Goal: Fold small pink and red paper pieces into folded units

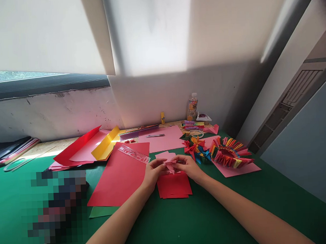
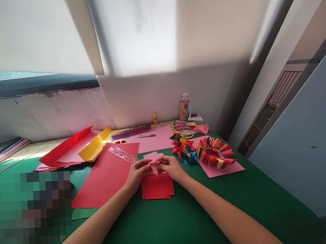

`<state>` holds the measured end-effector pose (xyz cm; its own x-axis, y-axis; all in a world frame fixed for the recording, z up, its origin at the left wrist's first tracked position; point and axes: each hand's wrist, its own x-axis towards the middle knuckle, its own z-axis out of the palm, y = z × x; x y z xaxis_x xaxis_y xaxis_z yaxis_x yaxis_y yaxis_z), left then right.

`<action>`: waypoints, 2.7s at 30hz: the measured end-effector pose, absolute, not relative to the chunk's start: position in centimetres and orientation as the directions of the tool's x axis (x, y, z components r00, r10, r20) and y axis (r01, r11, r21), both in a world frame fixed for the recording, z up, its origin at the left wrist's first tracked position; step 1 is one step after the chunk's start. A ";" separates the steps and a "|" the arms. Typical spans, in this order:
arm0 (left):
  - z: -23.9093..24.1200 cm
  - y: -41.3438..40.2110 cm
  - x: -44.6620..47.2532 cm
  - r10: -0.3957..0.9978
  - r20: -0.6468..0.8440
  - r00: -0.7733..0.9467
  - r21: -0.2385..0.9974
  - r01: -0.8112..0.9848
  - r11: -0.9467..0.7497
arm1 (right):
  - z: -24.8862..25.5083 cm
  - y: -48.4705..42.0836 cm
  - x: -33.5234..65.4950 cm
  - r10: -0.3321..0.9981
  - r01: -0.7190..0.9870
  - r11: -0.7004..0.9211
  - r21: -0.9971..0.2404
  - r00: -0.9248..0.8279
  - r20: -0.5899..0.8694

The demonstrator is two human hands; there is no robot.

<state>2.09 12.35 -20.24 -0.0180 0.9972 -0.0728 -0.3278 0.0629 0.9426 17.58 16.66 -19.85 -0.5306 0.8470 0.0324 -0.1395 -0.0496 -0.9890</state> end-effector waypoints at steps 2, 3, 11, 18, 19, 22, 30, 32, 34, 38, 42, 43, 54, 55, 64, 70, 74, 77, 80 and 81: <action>-20.2 12.3 2.0 0.997 -0.074 -0.028 0.942 -0.330 0.060 | -19.7 16.6 17.6 0.845 -0.141 -0.071 -0.987 -0.534 0.016; -20.2 12.3 2.0 0.996 -0.078 -0.034 0.943 -0.326 0.063 | -19.6 16.6 17.6 0.844 -0.139 -0.078 -0.987 -0.537 0.009; -20.6 12.5 1.9 0.987 -0.132 -0.087 0.932 -0.351 0.093 | -20.1 17.0 17.8 0.852 -0.141 -0.059 -0.988 -0.523 0.024; -20.7 12.6 1.8 0.987 -0.127 -0.096 0.939 -0.331 0.089 | -20.3 17.1 17.8 0.850 -0.130 -0.041 -0.991 -0.526 0.033; -20.7 12.6 1.8 0.988 -0.123 -0.099 0.942 -0.324 0.085 | -20.2 17.1 17.9 0.849 -0.131 -0.041 -0.991 -0.528 0.035; -20.7 12.6 1.8 0.988 -0.120 -0.098 0.944 -0.321 0.082 | -20.1 17.0 17.9 0.843 -0.144 -0.041 -0.989 -0.536 0.043; -20.5 12.6 1.9 0.990 -0.121 -0.076 0.920 -0.384 0.083 | -20.3 16.9 17.6 0.861 -0.115 0.012 -0.993 -0.503 0.069; -20.5 12.5 1.9 0.992 -0.110 -0.061 0.913 -0.401 0.076 | -20.5 17.0 17.6 0.863 -0.127 0.018 -0.992 -0.498 0.080; -20.4 12.5 2.0 0.993 -0.101 -0.064 0.919 -0.389 0.068 | -20.6 17.0 17.5 0.866 -0.127 0.040 -0.991 -0.491 0.098; -20.4 12.4 2.1 0.991 -0.081 -0.108 0.959 -0.279 0.048 | -20.4 16.9 17.6 0.848 -0.112 0.115 -0.987 -0.506 0.156; -20.3 12.4 2.1 0.993 -0.040 -0.111 0.976 -0.217 0.015 | -20.3 16.9 17.6 0.840 -0.121 0.126 -0.985 -0.516 0.171; -20.3 12.4 2.1 0.994 -0.034 -0.107 0.978 -0.211 0.011 | -20.3 16.9 17.6 0.842 -0.129 0.117 -0.985 -0.514 0.168; -20.5 12.4 2.3 0.994 0.060 -0.090 0.985 -0.158 -0.073 | -20.3 16.8 17.7 0.842 -0.048 0.172 -0.984 -0.511 0.173; -20.6 12.4 2.4 0.994 0.072 -0.076 0.988 -0.133 -0.082 | -20.3 16.8 17.7 0.837 -0.040 0.199 -0.979 -0.513 0.192; -20.8 12.6 2.2 0.997 0.038 -0.070 0.990 -0.136 -0.047 | -19.9 16.2 17.6 0.843 0.052 0.290 -0.956 -0.487 0.229; -20.3 12.5 2.2 0.994 -0.019 -0.107 0.973 -0.231 -0.006 | -20.3 16.6 17.7 0.864 -0.058 0.187 -0.981 -0.465 0.192; -20.3 12.6 2.2 0.995 -0.011 -0.101 0.970 -0.244 -0.014 | -20.2 16.6 17.6 0.884 -0.102 0.149 -0.983 -0.431 0.179; -20.4 12.6 2.2 0.995 -0.003 -0.096 0.971 -0.237 -0.020 | -20.0 16.5 17.5 0.893 -0.102 0.159 -0.982 -0.410 0.187; -20.4 12.6 2.1 0.997 0.006 -0.079 0.974 -0.226 -0.024 | -19.7 16.3 17.4 0.901 -0.095 0.166 -0.981 -0.390 0.191; -20.4 12.6 2.1 0.997 0.011 -0.076 0.975 -0.222 -0.027 | -19.6 16.2 17.3 0.904 -0.094 0.166 -0.982 -0.383 0.189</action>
<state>2.05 12.59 -20.42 -0.0760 0.9971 0.0105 -0.2216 -0.0272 0.9748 17.35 16.22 -19.61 -0.3829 0.9042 0.1891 -0.0936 0.1657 -0.9817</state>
